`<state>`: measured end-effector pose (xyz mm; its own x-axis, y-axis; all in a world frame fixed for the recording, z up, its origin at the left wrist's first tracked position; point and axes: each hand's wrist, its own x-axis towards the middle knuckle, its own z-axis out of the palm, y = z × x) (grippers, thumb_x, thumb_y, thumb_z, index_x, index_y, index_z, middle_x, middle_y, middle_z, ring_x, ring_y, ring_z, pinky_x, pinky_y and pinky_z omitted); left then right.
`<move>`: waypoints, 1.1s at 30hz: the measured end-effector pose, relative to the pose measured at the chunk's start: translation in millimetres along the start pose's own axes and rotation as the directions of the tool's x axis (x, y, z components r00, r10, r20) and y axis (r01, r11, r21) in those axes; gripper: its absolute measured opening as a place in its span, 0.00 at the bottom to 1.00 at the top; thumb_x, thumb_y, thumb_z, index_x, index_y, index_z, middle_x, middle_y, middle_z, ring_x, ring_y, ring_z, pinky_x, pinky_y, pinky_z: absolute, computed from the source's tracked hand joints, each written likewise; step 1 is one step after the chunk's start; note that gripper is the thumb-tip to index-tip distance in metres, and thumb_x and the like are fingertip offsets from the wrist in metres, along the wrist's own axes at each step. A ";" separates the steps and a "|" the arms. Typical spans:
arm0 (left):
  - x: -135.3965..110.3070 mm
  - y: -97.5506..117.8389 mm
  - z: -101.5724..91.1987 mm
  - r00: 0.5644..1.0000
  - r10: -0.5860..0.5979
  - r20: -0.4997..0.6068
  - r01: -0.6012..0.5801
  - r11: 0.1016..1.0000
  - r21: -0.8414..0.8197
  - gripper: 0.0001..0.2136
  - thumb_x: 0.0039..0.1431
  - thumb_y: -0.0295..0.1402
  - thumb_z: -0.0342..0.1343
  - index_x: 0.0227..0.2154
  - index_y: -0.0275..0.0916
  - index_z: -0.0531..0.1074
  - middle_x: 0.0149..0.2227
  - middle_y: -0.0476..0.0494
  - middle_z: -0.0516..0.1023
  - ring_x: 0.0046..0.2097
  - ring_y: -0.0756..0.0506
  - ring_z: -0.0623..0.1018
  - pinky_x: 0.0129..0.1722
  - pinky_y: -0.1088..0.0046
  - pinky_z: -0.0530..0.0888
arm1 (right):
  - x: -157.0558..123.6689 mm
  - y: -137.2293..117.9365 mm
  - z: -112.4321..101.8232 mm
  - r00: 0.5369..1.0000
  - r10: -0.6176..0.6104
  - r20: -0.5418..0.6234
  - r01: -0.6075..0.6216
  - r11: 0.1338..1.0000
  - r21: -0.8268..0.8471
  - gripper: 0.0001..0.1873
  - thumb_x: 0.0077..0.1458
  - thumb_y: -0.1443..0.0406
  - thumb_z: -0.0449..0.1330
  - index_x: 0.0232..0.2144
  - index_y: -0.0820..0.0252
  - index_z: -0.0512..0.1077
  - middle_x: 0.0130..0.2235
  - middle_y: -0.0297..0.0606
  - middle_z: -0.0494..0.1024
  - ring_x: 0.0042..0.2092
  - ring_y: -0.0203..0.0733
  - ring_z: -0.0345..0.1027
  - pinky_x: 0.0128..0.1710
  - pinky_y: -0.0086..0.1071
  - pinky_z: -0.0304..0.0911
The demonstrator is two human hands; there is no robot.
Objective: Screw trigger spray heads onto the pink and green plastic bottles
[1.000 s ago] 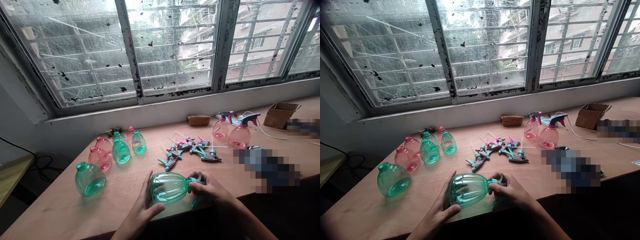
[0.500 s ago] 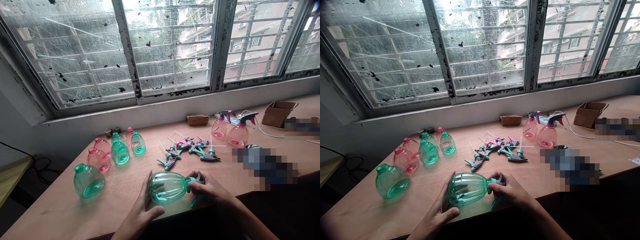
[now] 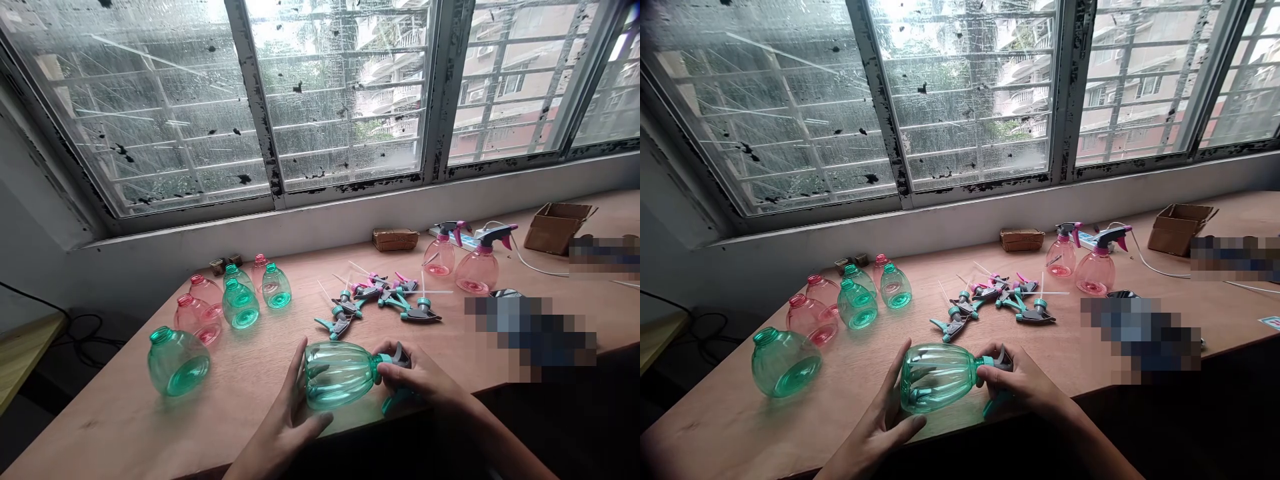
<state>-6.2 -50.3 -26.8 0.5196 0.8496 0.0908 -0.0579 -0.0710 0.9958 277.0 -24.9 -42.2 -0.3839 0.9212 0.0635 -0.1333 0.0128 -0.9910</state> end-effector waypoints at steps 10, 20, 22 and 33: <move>1.2 -0.7 -3.9 0.999 -0.029 -0.032 0.030 0.998 0.048 0.41 0.62 0.40 0.64 0.70 0.51 0.44 0.71 0.42 0.52 0.70 0.36 0.54 0.70 0.53 0.50 | -1.4 -2.1 1.0 1.000 0.004 -0.002 -0.004 1.000 0.000 0.22 0.52 0.52 0.69 0.39 0.63 0.72 0.26 0.31 0.76 0.27 0.35 0.66 0.28 0.28 0.59; 1.8 0.2 -1.1 0.999 0.003 -0.045 -0.001 0.999 0.052 0.44 0.62 0.36 0.64 0.70 0.56 0.39 0.71 0.46 0.52 0.70 0.36 0.55 0.69 0.56 0.52 | 0.7 -1.4 1.2 1.000 0.003 0.002 -0.003 1.000 -0.005 0.22 0.53 0.52 0.69 0.39 0.63 0.72 0.26 0.31 0.75 0.27 0.34 0.64 0.28 0.27 0.58; 3.6 0.4 0.4 0.999 0.021 -0.037 -0.020 1.000 0.022 0.45 0.62 0.35 0.64 0.70 0.56 0.37 0.71 0.46 0.53 0.70 0.37 0.57 0.69 0.56 0.55 | 0.1 -2.0 1.5 1.000 0.001 0.005 -0.001 1.000 0.002 0.22 0.53 0.52 0.69 0.39 0.63 0.72 0.26 0.31 0.75 0.27 0.34 0.64 0.28 0.27 0.58; 0.1 4.0 -3.1 0.995 -0.050 -0.082 0.056 0.995 0.077 0.43 0.63 0.42 0.62 0.71 0.50 0.40 0.72 0.45 0.51 0.72 0.36 0.50 0.70 0.57 0.54 | -1.1 -1.7 0.5 1.000 0.015 -0.005 -0.015 1.000 0.002 0.21 0.53 0.52 0.69 0.39 0.63 0.72 0.27 0.31 0.76 0.27 0.34 0.64 0.28 0.28 0.58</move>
<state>-9.0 -48.9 -22.9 0.4501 0.8921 0.0397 0.0375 -0.0632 0.9973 277.2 -26.1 -40.6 -0.3812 0.9232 0.0485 -0.1300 -0.0016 -0.9915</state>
